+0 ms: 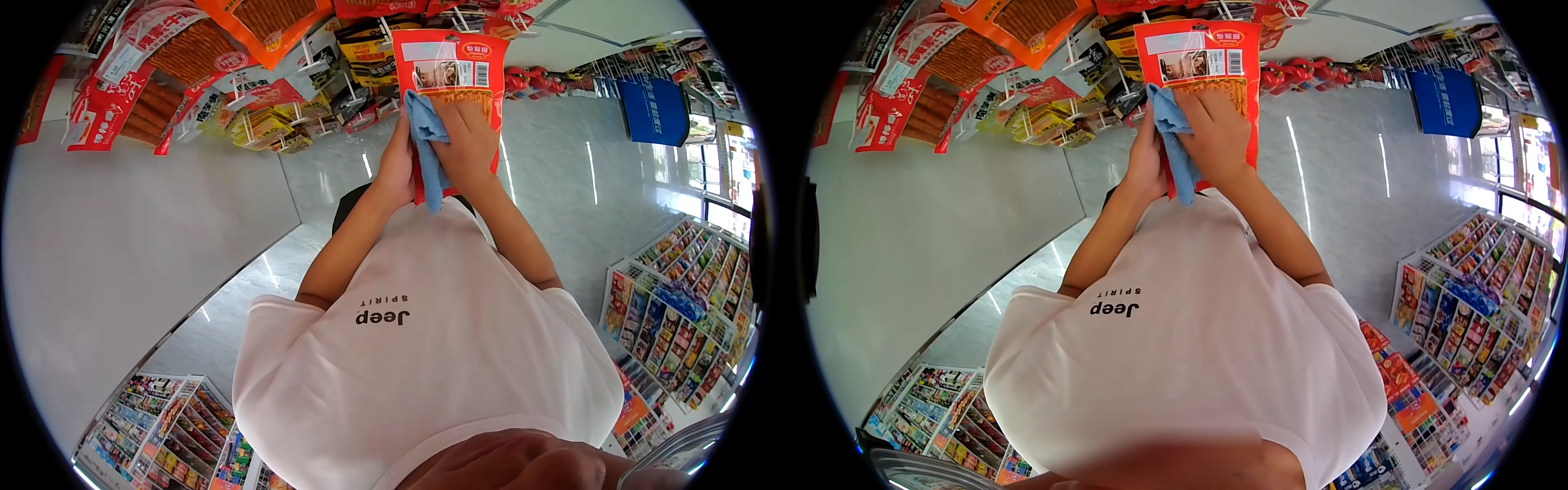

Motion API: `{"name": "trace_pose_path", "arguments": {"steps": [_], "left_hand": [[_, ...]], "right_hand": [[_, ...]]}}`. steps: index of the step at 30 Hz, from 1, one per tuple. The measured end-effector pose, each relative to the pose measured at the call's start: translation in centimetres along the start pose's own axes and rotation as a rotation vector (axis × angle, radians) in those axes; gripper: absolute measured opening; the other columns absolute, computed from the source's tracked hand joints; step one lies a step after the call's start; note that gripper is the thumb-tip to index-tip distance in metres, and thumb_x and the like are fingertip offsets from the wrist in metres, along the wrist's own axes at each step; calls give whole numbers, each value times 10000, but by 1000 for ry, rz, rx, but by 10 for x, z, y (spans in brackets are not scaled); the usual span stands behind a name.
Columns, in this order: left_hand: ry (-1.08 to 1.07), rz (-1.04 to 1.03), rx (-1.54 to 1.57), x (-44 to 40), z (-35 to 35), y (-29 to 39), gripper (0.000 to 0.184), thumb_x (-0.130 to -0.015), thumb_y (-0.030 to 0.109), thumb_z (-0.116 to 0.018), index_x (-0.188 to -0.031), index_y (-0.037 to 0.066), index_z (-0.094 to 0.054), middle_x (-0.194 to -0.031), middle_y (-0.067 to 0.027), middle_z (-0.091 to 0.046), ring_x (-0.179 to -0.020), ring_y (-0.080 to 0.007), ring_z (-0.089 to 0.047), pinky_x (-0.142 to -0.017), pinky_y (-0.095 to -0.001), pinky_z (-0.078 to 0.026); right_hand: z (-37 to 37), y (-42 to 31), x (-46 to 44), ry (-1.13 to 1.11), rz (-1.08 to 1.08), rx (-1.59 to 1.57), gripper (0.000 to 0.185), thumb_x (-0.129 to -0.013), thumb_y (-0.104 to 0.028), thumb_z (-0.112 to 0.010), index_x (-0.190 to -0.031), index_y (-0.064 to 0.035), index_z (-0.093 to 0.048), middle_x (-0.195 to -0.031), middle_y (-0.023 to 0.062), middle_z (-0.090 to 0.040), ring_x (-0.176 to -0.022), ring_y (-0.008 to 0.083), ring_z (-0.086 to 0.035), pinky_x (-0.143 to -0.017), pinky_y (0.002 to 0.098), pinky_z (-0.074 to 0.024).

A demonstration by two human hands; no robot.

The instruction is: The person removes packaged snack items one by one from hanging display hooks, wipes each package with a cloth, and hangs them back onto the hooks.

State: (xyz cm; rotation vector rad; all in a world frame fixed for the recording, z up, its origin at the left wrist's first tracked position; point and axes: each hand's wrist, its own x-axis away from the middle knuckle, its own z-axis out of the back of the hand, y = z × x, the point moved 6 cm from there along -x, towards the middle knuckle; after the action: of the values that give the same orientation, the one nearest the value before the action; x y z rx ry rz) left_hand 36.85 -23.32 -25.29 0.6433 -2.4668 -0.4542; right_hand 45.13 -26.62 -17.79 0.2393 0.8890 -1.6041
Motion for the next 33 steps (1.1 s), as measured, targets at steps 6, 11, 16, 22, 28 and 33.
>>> {"name": "trace_pose_path", "arguments": {"steps": [6,11,16,22,28,33], "left_hand": [[-86,-44,-1,-2,-4,1,675,-1033,591,-349,-1489,94,-389,-1460,-96,-490,-1283,-238,-527,-1086,-421,-432],[-133,-31,10,6,-12,-1,703,-1034,597,-335,-1510,79,-351,-1482,-98,-466,-1284,-229,-527,-1074,-404,-445],[-31,-66,18,-5,-5,-5,693,-1024,605,-369,-1479,83,-391,-1463,-88,-485,-1284,-212,-522,-1090,-393,-424],[-37,-58,-8,2,-6,-6,534,-1030,439,-511,-1426,91,-429,-1389,-69,-538,-1239,-200,-550,-1046,-393,-464],[-20,-81,-59,-1,0,-11,432,-1019,245,-591,-1387,71,-447,-1309,-67,-583,-1164,-194,-602,-948,-399,-540],[-72,-147,-68,4,6,-6,441,-1027,212,-573,-1418,86,-413,-1352,-56,-547,-1215,-186,-564,-974,-393,-522]], "right_hand": [[10,18,-15,82,9,99,436,-673,-84,-759,-1102,-104,-686,-904,74,-636,-829,274,-634,-685,394,-512],[21,60,-24,93,-117,49,411,-709,-90,-746,-1115,-91,-682,-935,115,-643,-873,320,-644,-724,400,-514],[11,16,-12,-86,-90,-135,407,-698,-79,-748,-1100,-88,-685,-920,103,-646,-838,313,-648,-698,392,-518],[9,15,-12,12,72,43,478,-638,-99,-773,-1109,-100,-691,-903,43,-643,-817,242,-647,-651,345,-517],[18,36,-20,27,23,42,420,-699,-76,-755,-1112,-63,-683,-926,117,-649,-856,314,-647,-705,391,-512],[21,72,-29,120,-91,-3,379,-763,-75,-742,-1136,-80,-674,-942,126,-649,-850,342,-646,-737,384,-511]]}}
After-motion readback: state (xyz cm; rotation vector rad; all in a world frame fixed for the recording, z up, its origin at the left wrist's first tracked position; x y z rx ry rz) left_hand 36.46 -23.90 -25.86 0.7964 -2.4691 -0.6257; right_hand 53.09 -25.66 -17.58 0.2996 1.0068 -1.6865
